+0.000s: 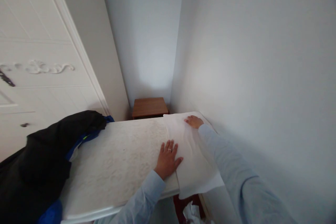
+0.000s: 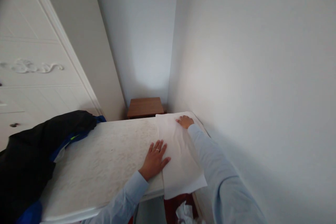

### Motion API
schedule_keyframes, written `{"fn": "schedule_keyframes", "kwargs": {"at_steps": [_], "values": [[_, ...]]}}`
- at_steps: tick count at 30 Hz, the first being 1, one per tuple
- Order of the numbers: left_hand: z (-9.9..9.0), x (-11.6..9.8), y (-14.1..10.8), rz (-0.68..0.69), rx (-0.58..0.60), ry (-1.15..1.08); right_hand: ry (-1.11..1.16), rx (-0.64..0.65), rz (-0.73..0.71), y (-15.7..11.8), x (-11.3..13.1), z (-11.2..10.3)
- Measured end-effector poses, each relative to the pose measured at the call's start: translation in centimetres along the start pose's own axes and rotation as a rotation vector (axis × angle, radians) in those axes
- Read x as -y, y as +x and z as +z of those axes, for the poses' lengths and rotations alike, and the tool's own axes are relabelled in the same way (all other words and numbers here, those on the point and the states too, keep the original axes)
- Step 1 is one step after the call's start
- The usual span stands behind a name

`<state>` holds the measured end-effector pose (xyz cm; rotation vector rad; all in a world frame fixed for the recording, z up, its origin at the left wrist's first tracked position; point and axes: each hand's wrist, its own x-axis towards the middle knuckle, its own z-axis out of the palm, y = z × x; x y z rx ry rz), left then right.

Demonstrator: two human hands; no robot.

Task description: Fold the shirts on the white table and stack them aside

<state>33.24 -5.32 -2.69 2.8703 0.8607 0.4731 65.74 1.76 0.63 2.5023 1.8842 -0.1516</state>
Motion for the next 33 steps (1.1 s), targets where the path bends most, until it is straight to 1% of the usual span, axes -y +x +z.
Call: {"fn": "schedule_keyframes", "kwargs": {"at_steps": [2, 5, 10, 14, 18, 20, 22, 24, 26, 29, 31, 33], "values": [[0.2, 0.2, -0.2, 0.016, -0.028, 0.023, 0.001, 0.0, -0.03, 0.9, 0.5, -0.3], [0.4, 0.2, -0.3, 0.031, -0.038, 0.055, 0.003, 0.041, -0.065, 2.3, 1.1, -0.4], [0.9, 0.3, -0.5, 0.051, -0.073, 0.088, -0.001, 0.071, -0.013, 4.0, 1.1, -0.6], [1.2, 0.3, -0.6, 0.052, -0.104, 0.094, -0.015, 0.052, 0.028, 4.6, 1.3, -1.0], [1.0, 0.2, -0.6, 0.046, -0.097, 0.082, -0.021, -0.005, 0.034, 4.1, 2.7, -1.5], [0.9, 0.2, -0.5, 0.041, -0.097, 0.074, -0.01, -0.034, -0.026, 3.3, 3.9, -1.7], [0.9, 0.1, -0.5, 0.034, -0.099, 0.065, 0.009, -0.046, -0.121, 1.8, 5.0, -1.7], [0.9, 0.1, -0.5, 0.025, -0.103, 0.057, 0.026, -0.044, -0.207, -0.2, 6.1, -1.4], [1.0, 0.1, -0.4, 0.019, -0.111, 0.048, 0.057, -0.037, -0.256, -2.7, 6.8, -0.8], [1.1, 0.0, -0.3, 0.008, -0.119, 0.023, 0.198, -0.039, -0.329, -6.6, 7.1, 0.4], [1.0, 0.0, -0.2, 0.002, -0.112, -0.006, 0.306, -0.038, -0.381, -8.9, 6.9, 1.1], [0.7, 0.0, -0.1, 0.0, -0.094, -0.045, 0.38, -0.036, -0.398, -11.0, 6.4, 1.5]]}}
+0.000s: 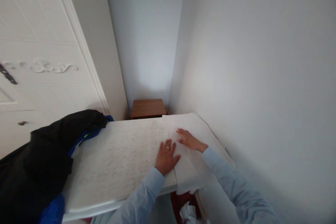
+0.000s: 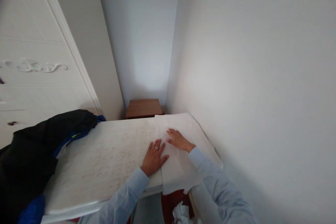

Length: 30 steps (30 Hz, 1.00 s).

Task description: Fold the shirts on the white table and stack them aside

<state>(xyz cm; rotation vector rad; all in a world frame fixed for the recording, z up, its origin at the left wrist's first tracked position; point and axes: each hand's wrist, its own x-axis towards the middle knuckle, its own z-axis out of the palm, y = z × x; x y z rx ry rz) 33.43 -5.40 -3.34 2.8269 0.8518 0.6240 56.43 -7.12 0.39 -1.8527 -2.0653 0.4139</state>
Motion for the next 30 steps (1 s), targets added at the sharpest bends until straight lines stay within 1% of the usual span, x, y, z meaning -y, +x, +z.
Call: {"fn": "schedule_keyframes", "kwargs": {"at_steps": [2, 3, 5, 7, 8, 10, 12, 14, 16, 18, 21, 23, 26, 28, 30], "values": [[-0.3, 0.1, 0.1, 0.0, 0.014, -0.046, 0.105, -0.049, 0.033, -2.1, 0.6, -0.1], [-0.5, 0.2, 0.1, -0.001, 0.011, -0.072, 0.19, -0.102, 0.065, -3.2, 1.2, -0.2], [-0.8, 0.5, -0.2, 0.0, -0.021, -0.132, 0.437, -0.253, 0.141, -5.4, 3.1, -0.2], [-0.9, 0.8, -0.9, 0.002, -0.075, -0.19, 0.739, -0.409, 0.213, -7.7, 5.8, 0.2], [-1.0, 0.9, -1.4, 0.005, -0.101, -0.213, 0.881, -0.464, 0.242, -8.8, 7.2, 0.7], [-1.3, 0.9, -2.7, 0.021, -0.137, -0.24, 1.092, -0.549, 0.296, -10.8, 10.0, 2.3], [-1.8, 0.7, -4.3, 0.047, -0.142, -0.243, 1.226, -0.635, 0.35, -12.3, 12.3, 4.3], [-2.5, 0.3, -6.0, 0.068, -0.117, -0.226, 1.296, -0.685, 0.405, -13.2, 14.1, 6.2], [-3.3, -0.1, -7.6, 0.068, -0.077, -0.194, 1.302, -0.66, 0.442, -13.7, 15.9, 7.6], [-3.7, -0.5, -8.8, 0.06, -0.033, -0.152, 1.253, -0.564, 0.426, -13.7, 17.8, 8.3], [-3.7, -0.6, -9.9, 0.061, 0.026, -0.083, 1.116, -0.357, 0.303, -13.5, 21.0, 8.5], [-3.5, -0.3, -10.5, 0.077, 0.062, -0.048, 1.018, -0.265, 0.221, -13.3, 23.0, 8.7], [-3.3, 0.8, -12.3, 0.107, 0.079, -0.02, 0.957, -0.232, 0.177, -12.9, 25.4, 10.0], [-3.5, 1.6, -14.3, 0.116, 0.053, -0.009, 1.016, -0.22, 0.202, -12.7, 26.6, 11.6], [-4.0, 2.5, -16.6, 0.124, 0.015, -0.005, 1.124, -0.198, 0.254, -12.5, 27.6, 13.5]]}}
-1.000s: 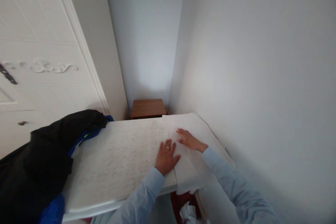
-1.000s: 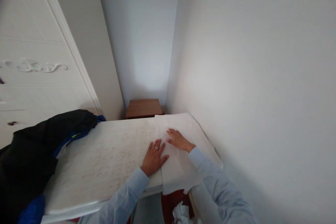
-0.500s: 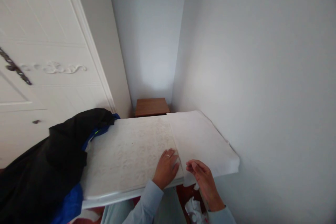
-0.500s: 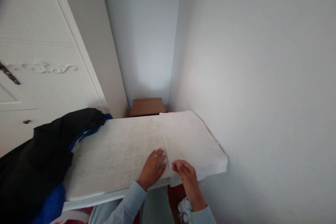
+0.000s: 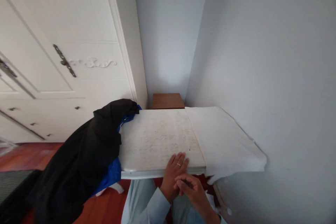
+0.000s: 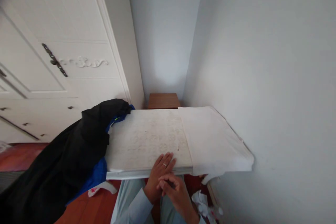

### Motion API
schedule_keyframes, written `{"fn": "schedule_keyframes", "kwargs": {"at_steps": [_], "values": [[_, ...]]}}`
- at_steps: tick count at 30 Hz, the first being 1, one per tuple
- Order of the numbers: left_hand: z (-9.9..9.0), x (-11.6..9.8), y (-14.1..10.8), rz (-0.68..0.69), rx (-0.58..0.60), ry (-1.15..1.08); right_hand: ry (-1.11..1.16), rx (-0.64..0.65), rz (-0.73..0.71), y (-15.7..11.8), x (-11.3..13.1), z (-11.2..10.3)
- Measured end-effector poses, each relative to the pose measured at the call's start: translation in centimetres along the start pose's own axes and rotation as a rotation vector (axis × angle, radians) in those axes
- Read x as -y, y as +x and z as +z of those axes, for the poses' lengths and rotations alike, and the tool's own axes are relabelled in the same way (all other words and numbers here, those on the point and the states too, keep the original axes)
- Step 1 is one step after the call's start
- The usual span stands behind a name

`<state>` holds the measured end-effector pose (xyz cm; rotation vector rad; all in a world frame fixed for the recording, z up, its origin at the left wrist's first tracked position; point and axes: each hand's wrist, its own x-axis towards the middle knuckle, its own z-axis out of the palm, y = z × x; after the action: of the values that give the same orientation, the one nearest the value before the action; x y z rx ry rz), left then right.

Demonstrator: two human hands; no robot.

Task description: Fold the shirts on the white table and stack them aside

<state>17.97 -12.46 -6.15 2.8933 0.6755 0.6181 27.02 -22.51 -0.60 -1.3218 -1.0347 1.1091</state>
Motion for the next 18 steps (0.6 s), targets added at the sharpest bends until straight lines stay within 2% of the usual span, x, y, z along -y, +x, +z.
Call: {"fn": "schedule_keyframes", "kwargs": {"at_steps": [3, 6, 9, 11, 14, 16, 18], "values": [[-1.2, 0.7, -3.2, 0.011, -0.03, -0.003, 0.096, 0.018, 0.092, -0.5, -1.6, 2.6], [-3.0, 1.1, -5.1, -0.012, 0.012, -0.056, 0.089, 0.072, 0.124, -0.9, -1.8, 4.5], [-5.5, 1.6, -6.3, -0.057, 0.09, -0.242, 0.066, 0.141, 0.112, -0.9, -1.0, 5.5], [-7.6, 2.2, -7.2, -0.119, 0.072, -0.416, 0.037, 0.18, 0.068, -0.5, -0.3, 6.0], [-11.7, 4.0, -8.6, -0.286, -0.142, -0.532, -0.003, 0.219, 0.001, 0.2, 0.6, 7.0], [-15.2, 6.1, -9.3, -0.39, -0.326, -0.45, -0.035, 0.256, -0.008, 0.6, 0.9, 7.8], [-18.8, 8.8, -9.7, -0.512, -0.484, -0.274, -0.075, 0.297, -0.011, 0.8, 1.1, 8.7]]}}
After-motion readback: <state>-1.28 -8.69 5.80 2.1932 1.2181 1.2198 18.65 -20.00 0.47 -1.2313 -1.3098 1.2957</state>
